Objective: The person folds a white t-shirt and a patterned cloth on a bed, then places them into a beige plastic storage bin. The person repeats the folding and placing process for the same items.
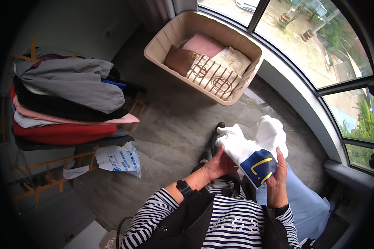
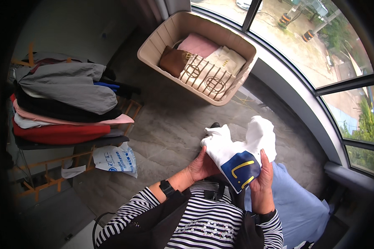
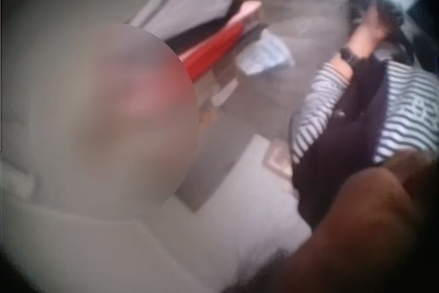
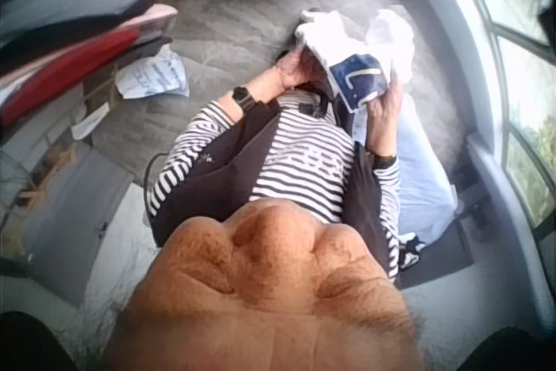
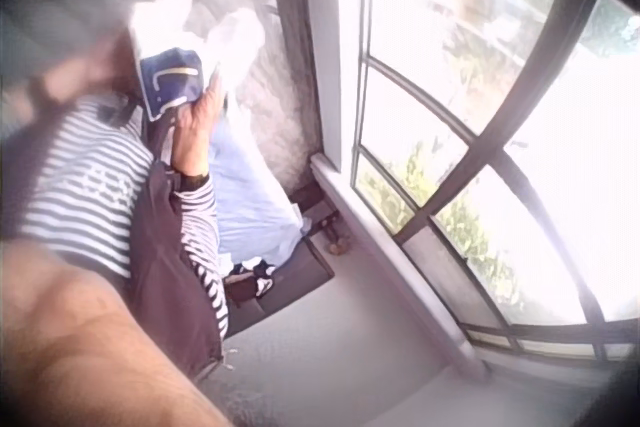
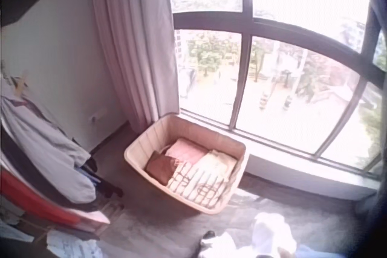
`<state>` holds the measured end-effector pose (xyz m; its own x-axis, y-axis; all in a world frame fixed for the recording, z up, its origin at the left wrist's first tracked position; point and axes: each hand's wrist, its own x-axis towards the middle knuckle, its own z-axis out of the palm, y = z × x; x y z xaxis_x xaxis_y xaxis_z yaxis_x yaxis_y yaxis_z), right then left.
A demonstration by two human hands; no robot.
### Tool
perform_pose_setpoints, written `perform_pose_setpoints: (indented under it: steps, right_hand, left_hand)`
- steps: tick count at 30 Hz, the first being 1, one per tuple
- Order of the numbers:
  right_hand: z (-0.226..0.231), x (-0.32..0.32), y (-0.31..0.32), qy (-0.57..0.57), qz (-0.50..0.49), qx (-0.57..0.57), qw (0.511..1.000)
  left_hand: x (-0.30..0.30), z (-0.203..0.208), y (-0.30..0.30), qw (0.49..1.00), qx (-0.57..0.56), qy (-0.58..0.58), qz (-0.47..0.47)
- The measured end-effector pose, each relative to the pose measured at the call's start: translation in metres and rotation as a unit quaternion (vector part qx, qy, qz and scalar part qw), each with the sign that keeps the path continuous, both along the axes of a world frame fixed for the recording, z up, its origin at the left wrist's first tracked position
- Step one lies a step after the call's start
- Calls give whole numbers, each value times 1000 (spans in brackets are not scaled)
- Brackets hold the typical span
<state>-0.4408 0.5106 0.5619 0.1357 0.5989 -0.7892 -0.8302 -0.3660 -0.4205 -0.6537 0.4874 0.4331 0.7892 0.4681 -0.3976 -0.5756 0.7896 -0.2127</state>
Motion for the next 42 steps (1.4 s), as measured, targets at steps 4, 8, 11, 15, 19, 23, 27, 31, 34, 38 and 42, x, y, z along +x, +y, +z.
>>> perform_pose_setpoints:
  steps: [4,8,11,15,19,23,27,31,34,38,42]
  right_hand:
    - [-27,-3,58,4,-6,-21,1000]
    - [-78,-13,131,-45,26,-54,997]
    - [-85,-20,159,-78,37,-20,996]
    - [-109,-21,210,-79,64,-51,994]
    - [-118,-32,229,-99,78,-91,988]
    - [-144,-46,255,-113,95,-104,984]
    - [-171,-74,282,-133,81,-119,981]
    - [-202,-115,307,-163,48,-142,975]
    - [-231,-149,333,-175,39,-152,972]
    - [-283,-183,362,-161,28,-154,974]
    - [-323,-200,385,-137,47,-154,977]
  left_hand:
    - [-22,-21,82,998,-46,49,17]
    - [-42,-53,164,979,-20,194,53]
    - [-47,-62,195,970,-33,235,53]
    - [-59,-76,234,961,-44,262,74]
    - [-75,-85,252,959,-70,268,52]
    - [-91,-113,273,960,-85,264,39]
    - [-118,-150,306,964,-100,248,0]
    - [-153,-190,346,967,-100,233,-31]
    - [-188,-220,385,970,-81,227,-35]
    - [-224,-259,431,961,-81,261,-47]
    - [-252,-287,447,950,-97,294,-48]
